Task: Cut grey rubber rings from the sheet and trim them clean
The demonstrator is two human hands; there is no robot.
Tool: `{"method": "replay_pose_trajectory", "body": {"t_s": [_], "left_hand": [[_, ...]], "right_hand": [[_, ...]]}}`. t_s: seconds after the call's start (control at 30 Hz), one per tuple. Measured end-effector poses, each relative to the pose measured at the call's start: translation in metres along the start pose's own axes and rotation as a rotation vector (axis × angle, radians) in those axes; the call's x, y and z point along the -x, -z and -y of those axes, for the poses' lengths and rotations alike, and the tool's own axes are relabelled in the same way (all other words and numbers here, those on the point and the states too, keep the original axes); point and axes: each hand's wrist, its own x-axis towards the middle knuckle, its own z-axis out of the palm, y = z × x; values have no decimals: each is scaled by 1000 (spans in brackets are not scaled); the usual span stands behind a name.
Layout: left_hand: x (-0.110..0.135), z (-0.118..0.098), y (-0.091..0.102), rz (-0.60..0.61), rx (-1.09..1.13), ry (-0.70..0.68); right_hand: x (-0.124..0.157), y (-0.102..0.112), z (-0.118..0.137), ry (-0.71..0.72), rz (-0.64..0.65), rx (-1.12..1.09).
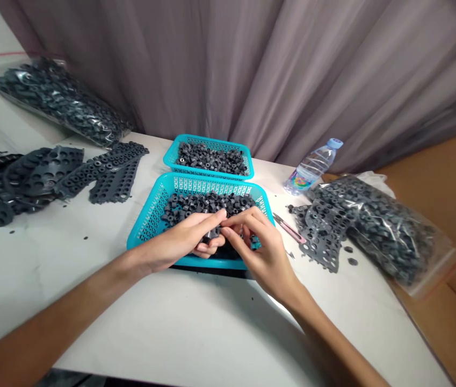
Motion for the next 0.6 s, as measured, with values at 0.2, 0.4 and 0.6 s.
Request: {"method": "replay_pose_trajectory", "body": {"t_s": [0.2, 0.4, 0.6], "left_hand": [[0, 0, 1, -4, 18, 1], [1, -1, 1, -67, -8, -9], [-1, -2, 0, -63, -22, -19]], "right_hand": [[2, -1, -2, 13, 13, 41], [3, -4, -5, -77, -84, -14], [4, -5, -4, -142, -154, -115]]}}
